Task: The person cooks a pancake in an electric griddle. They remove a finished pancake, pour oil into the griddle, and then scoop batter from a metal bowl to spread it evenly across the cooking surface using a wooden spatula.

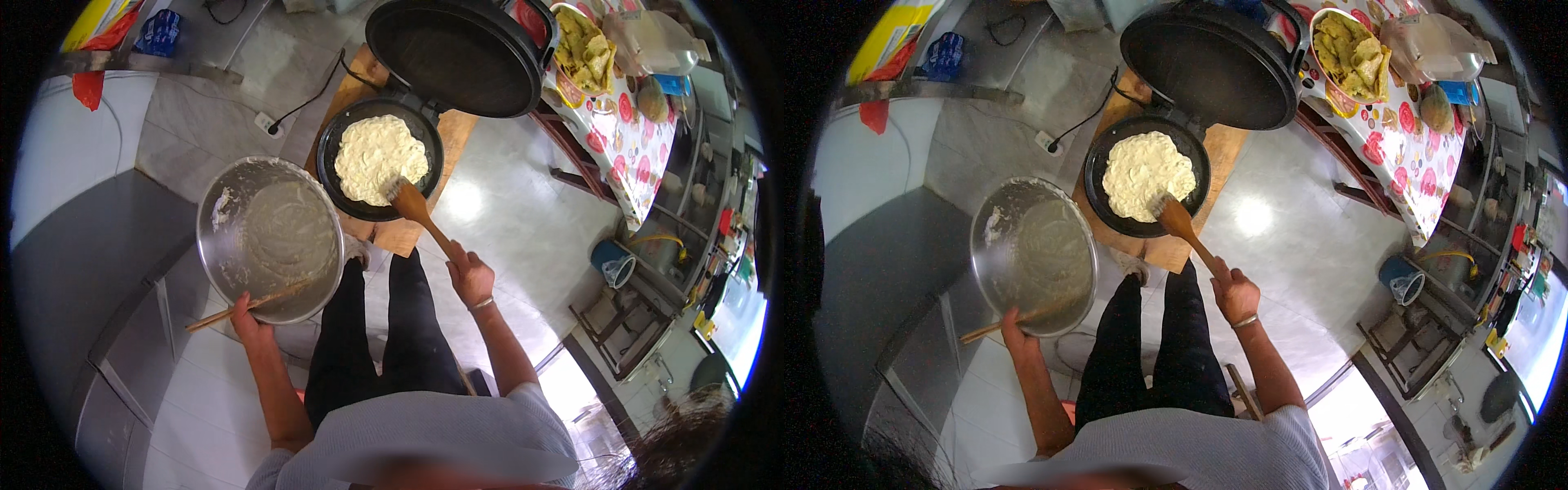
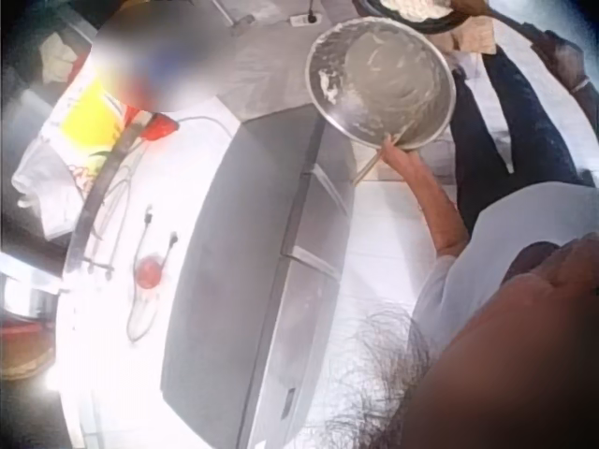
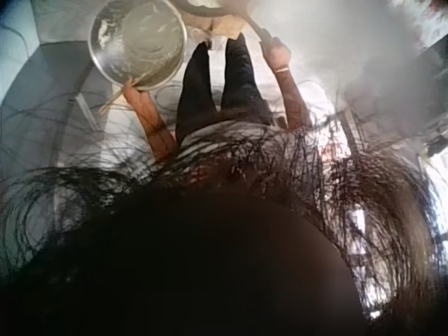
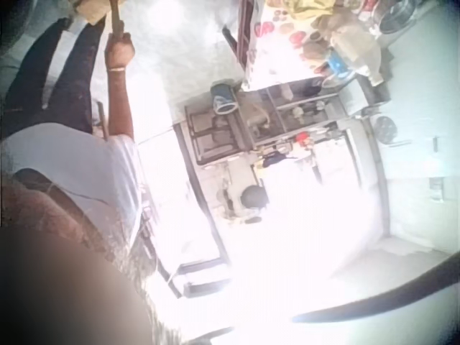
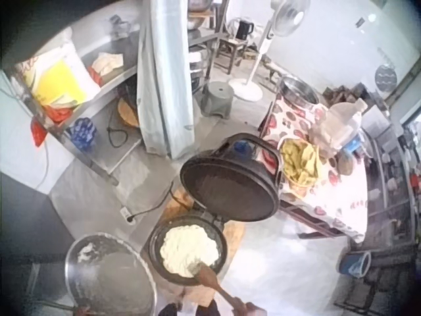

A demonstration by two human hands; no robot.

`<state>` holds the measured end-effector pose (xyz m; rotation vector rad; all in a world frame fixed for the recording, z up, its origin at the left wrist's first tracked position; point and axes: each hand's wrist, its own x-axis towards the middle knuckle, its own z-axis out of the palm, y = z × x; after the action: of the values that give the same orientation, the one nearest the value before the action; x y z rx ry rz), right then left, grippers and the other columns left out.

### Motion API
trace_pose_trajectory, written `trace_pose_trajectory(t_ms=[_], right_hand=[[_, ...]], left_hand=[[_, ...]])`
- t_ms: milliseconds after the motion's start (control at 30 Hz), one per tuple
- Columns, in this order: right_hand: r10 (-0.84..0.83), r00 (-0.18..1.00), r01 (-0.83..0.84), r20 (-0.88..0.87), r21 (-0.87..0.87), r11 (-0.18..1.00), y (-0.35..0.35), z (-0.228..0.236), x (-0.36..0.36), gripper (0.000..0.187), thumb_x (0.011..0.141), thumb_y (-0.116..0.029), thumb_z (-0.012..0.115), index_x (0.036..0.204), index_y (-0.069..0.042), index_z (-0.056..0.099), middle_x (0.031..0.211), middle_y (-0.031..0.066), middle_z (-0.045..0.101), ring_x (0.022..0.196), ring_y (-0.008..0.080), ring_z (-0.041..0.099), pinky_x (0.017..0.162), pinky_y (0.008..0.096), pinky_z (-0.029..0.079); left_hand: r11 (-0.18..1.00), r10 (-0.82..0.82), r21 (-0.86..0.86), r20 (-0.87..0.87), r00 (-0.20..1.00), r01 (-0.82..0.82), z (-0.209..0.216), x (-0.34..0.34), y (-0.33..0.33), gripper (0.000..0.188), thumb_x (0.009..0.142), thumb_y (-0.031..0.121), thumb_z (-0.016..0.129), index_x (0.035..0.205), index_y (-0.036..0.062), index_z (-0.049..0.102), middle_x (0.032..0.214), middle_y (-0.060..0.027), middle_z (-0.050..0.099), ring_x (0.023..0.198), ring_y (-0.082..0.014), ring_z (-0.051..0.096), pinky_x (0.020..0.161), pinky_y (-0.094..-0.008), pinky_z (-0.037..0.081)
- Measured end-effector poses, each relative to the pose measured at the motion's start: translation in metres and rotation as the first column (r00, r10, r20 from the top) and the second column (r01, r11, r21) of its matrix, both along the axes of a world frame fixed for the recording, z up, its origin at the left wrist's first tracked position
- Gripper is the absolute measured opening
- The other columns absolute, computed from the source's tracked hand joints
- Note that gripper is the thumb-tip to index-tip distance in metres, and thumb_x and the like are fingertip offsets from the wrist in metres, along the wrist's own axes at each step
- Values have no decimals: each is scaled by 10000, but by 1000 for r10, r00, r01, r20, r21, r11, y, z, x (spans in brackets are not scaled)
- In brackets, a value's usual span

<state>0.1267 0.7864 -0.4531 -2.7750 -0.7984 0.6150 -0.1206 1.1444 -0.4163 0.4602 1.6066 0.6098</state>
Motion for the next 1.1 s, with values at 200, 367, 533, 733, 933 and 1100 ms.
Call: trace_pose_trajectory(t_ms=[200,367,533,733,933,1100], right_hand=[[161,987,-160,0,96,982,40,-21,50,439,759,-280,701,1172,-169,604,701,64,557,565,259,603,482,373,488],[257,966,-254,-38,81,964,45,-35,70,449,746,-281,692,1181,-223,598,702,54,561,551,258,598,483,378,496],[365,931,-365,-26,-115,924,7,-20,111,441,743,-277,699,1171,-271,593,719,32,556,597,235,599,527,377,494],[511,854,-478,99,-238,846,5,11,177,333,771,-234,658,1102,-260,634,707,4,555,627,180,599,544,352,471],[621,776,-578,108,-270,770,37,44,217,306,748,-118,615,1044,-193,612,694,17,553,619,192,594,536,348,447],[722,685,-693,97,-220,687,69,62,214,291,761,-123,594,1047,-177,610,688,22,551,633,196,592,551,352,443]], left_hand=[[999,45,16,-13,999,-45,15,21,-17,318,788,106,620,1079,-9,562,1050,-125,597,979,-280,590,863,-430,505],[997,74,27,-18,997,-73,19,26,-27,327,817,121,604,1110,-14,548,1076,-128,590,986,-281,585,868,-432,499],[993,118,-4,-80,990,-119,22,29,-42,482,826,128,611,1263,-11,464,1233,-163,516,1115,-334,523,942,-471,464],[988,156,-16,45,987,-156,20,35,-58,317,818,109,590,1107,-14,543,1072,-140,590,988,-287,584,879,-462,497],[980,197,2,64,978,-198,16,29,-68,312,818,102,581,1104,-15,536,1057,-135,586,975,-292,583,870,-461,491],[965,263,-6,0,965,-263,23,37,-75,288,823,104,580,1083,-15,539,1060,-131,580,976,-289,580,859,-452,489]])
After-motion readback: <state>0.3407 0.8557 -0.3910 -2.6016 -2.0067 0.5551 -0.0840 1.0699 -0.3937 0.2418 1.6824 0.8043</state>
